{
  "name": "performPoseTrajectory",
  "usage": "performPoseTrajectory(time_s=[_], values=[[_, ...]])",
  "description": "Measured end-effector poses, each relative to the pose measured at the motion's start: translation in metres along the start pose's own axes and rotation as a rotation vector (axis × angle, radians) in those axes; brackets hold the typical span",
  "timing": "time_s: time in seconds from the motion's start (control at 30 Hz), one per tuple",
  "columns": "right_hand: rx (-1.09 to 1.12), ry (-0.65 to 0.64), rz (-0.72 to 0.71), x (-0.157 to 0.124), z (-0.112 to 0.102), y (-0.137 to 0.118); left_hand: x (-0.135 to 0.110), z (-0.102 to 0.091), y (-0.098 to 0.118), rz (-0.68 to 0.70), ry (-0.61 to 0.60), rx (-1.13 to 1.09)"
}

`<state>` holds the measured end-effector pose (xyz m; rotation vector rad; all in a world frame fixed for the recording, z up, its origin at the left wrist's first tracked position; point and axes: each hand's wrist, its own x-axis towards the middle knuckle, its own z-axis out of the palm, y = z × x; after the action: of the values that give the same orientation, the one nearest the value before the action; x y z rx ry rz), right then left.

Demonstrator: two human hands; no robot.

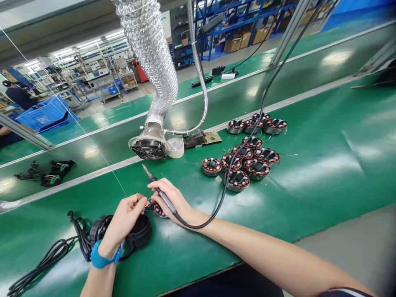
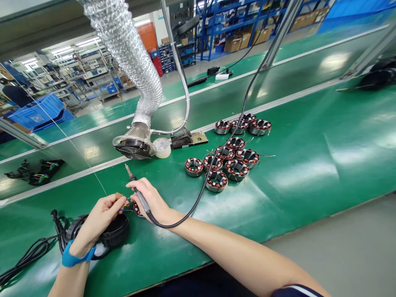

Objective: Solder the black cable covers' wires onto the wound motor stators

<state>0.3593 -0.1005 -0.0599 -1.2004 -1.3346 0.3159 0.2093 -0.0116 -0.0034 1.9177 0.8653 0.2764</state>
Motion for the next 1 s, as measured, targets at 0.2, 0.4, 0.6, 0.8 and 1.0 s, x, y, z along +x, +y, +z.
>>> performPoseTrajectory(time_s=[0.2,0.4,0.6,0.8,1.0], values=[[0.008,0.002,0.007,0.0008,0.0000,-0.0015,0.0000,0.0020,-0.0017,-0.027,0.037,-0.156],[-0.010,-0.001,0.001,0.0012,-0.0006,-0.0020,0.0005,0.0081,-0.0011,-0.016,0.119,-0.202],[-0.028,-0.007,0.005,0.0007,-0.0011,-0.0023,0.0013,0.0040,0.0015,-0.058,0.059,-0.235],[0.022,-0.010,0.023,0.0001,0.0004,-0.0008,0.0010,0.0006,0.0033,-0.137,-0.053,-0.167],[-0.010,-0.009,0.031,-0.0004,0.0013,0.0019,0.0012,0.0004,0.0014,-0.116,-0.073,-0.156]])
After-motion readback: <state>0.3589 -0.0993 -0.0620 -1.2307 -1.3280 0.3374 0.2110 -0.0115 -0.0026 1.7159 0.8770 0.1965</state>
